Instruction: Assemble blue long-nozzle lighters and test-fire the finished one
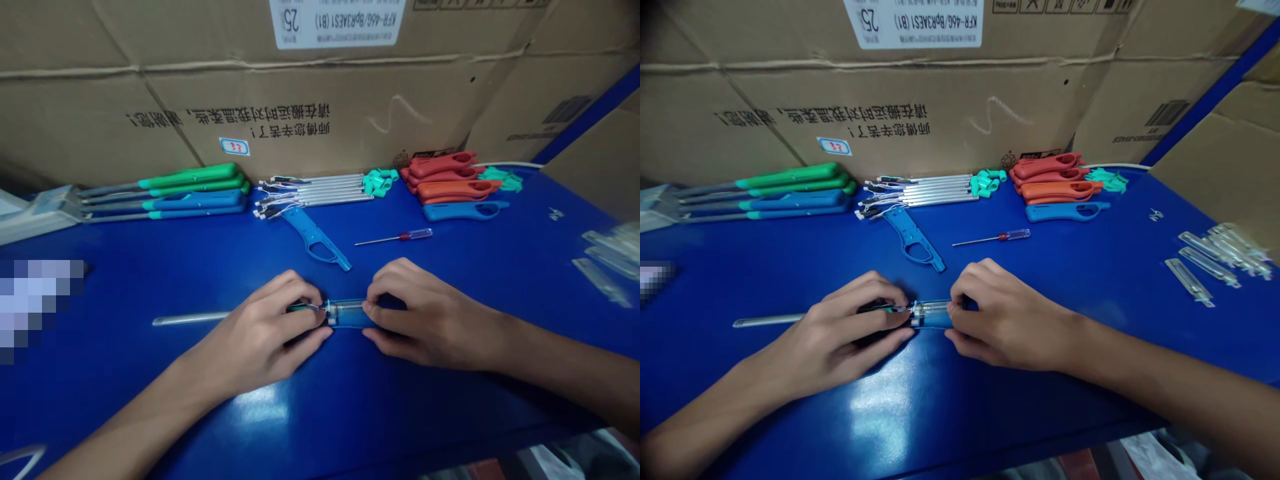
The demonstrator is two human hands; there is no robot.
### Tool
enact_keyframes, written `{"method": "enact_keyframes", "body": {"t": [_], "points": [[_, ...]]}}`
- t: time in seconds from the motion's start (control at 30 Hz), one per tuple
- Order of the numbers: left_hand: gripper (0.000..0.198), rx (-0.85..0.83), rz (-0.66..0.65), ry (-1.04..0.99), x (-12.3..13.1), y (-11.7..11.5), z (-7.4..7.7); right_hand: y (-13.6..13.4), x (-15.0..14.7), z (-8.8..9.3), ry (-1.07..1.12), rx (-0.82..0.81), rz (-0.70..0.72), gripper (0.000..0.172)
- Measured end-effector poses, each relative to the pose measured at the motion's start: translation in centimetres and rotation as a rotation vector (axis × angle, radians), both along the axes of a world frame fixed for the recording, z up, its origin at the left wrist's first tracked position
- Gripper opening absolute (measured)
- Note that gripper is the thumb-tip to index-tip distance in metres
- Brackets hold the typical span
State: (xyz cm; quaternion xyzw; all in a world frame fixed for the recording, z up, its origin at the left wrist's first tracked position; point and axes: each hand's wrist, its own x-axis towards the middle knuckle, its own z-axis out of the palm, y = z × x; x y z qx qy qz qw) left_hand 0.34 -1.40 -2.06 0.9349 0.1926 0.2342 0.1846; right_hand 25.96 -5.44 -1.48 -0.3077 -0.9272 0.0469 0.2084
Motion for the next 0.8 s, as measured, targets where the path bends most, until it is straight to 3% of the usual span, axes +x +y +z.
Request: {"method": "enact_keyframes", "body": {"t": [0.17, 0.43, 0.8], "points": [[0.009, 0.011, 0.046, 0.044, 0.01, -0.03, 0.0, -0.07, -0.37, 0.35, -0.083, 0.078, 0.009, 0.015], [0.01, 0.045, 0.058, 0.063, -0.04, -0.12, 0.12, -0.09, -0.32, -0.2, 0.019, 0.008, -0.015, 0.01], [0.009, 0.053, 0.058, 0.054, 0.01, -0.1, 0.32, -0.04, -0.37, -0.01, 0.0, 0.024, -0.028, 0.014]]}}
